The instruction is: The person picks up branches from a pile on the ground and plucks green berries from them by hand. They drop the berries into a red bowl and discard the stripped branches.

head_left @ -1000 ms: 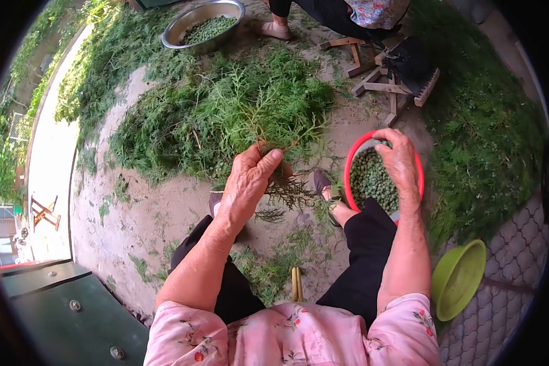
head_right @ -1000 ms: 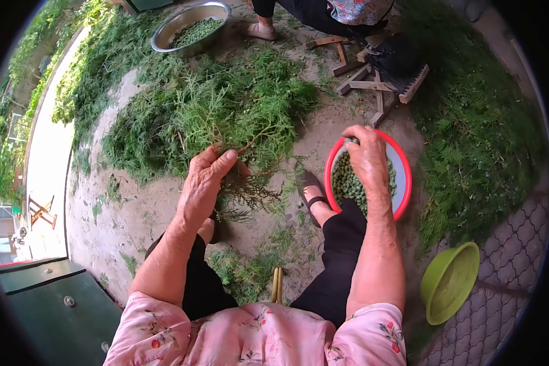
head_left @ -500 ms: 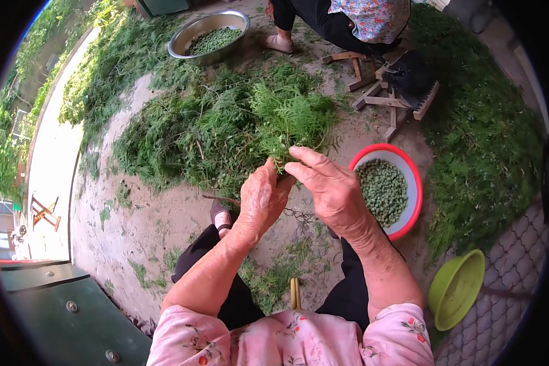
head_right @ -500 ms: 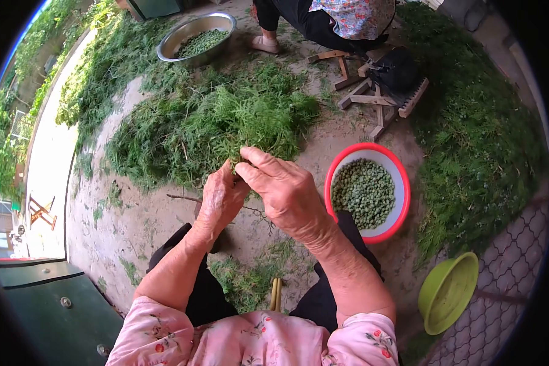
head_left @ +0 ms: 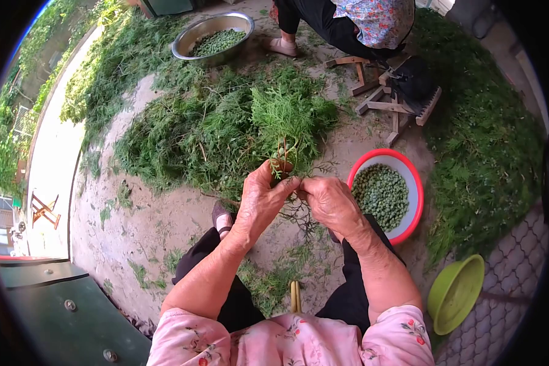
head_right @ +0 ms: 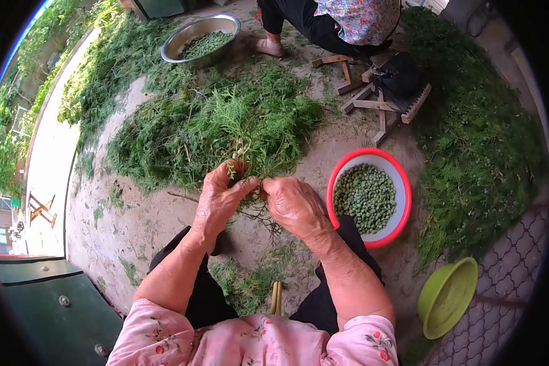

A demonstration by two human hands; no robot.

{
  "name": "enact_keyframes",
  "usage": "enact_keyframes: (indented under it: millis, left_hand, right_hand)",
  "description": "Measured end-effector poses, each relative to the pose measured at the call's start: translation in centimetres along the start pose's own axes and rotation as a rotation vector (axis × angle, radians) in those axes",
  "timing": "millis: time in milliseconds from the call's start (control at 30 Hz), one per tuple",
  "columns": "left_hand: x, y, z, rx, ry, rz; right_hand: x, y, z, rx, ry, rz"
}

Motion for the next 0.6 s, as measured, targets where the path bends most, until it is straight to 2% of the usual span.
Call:
enact_keyframes:
  millis: [67, 133, 167, 233, 267, 333, 367, 433, 467, 533, 600]
  left_hand:
    - [0.1, 0.1, -0.3, 0.069, 0.052, 0.026]
    - [0.0, 0.0, 0.3, 0.06, 0.143, 0.042]
    - [0.0, 0.0, 0.6, 0.051, 0.236, 0.057]
    - [0.1, 0.0, 0.6, 0.072, 0.237, 0.053]
    - [0.3, -0.1, 0.7, 0.092, 0.238, 0.052]
    - [0.6, -0.3, 0.7, 0.099, 0.233, 0.028]
    - [0.7, -0.3, 0.7, 0.104, 0.228, 0.009]
    - [0.7, -0.4, 1.3, 0.085, 0.226, -0.022]
    - [0.7, -0.4, 1.4, 0.065, 0.223, -0.048]
    - [0.7, -0.4, 1.0, 0.055, 0.194, -0.053]
    - [0.6, -0.4, 1.0, 0.044, 0.166, -0.057]
  right_hand:
    - [-0.7, 0.3, 0.4, 0.004, -0.031, -0.021]
    - [-2.7, 0.5, 0.3, 0.041, 0.164, 0.264]
    - [-3.7, 0.5, -0.3, 0.139, 0.223, 0.415]
    - [-4.9, 0.7, -1.2, 0.029, 0.209, 0.65]
    - [-4.7, 0.8, -0.9, 0.032, 0.208, 0.653]
    - [-3.5, 1.3, 0.0, -0.045, 0.207, 0.448]
    - [-3.0, 1.4, 0.4, -0.007, 0.305, 0.296]
    - [-1.9, 1.7, 1.2, 0.129, 0.757, 0.119]
    - [-1.8, 1.7, 1.0, 0.13, 0.756, 0.12]
    - [-1.7, 1.9, 0.3, 0.123, 1.118, 0.103]
    - [-1.5, 1.9, 0.7, 0.117, 1.134, 0.128]
Point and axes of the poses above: each hand's wrist, its own y-axis towards the middle knuckle, its own x-axis out of the palm, z = x × y, the point moved 2 cm from there along y, towards the middle knuckle, and after that the axes turned 4 degrees about y, right-handed, at the moved point
